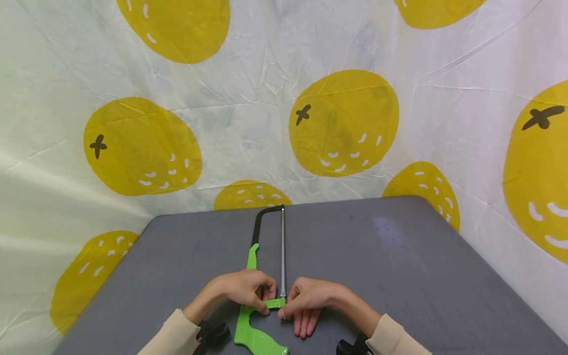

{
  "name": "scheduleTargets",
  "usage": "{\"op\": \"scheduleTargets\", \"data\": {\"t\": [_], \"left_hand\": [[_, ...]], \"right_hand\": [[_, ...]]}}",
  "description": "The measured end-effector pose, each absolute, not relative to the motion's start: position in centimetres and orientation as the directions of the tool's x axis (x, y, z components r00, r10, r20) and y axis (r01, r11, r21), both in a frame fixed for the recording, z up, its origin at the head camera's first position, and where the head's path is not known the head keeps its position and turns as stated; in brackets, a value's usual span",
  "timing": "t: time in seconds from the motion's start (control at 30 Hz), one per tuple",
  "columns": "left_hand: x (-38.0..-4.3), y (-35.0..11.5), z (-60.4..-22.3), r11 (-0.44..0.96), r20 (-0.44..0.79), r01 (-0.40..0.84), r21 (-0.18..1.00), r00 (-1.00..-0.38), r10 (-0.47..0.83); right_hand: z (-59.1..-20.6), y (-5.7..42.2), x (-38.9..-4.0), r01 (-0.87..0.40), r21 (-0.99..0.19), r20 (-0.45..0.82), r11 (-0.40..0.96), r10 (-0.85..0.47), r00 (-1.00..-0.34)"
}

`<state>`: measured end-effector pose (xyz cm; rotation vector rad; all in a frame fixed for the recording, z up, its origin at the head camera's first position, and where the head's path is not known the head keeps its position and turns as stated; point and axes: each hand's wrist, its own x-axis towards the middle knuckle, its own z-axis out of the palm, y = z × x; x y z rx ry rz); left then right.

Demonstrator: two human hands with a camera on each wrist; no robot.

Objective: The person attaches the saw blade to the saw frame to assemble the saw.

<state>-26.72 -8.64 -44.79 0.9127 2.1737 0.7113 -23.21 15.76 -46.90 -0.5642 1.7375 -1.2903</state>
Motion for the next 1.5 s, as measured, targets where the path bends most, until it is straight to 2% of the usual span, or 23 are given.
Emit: {"op": "scheduleTargets", "data": {"t": [1.5], "left_hand": [[-26.62,-8.71,-44.83,0.594,-0.350,0.412,0.691,-0.528,0.774]], "right_hand": [[-46.83,16.15,-23.51,0.180,-0.924,-0.383,0.338,-0.809,-0.445]]}}
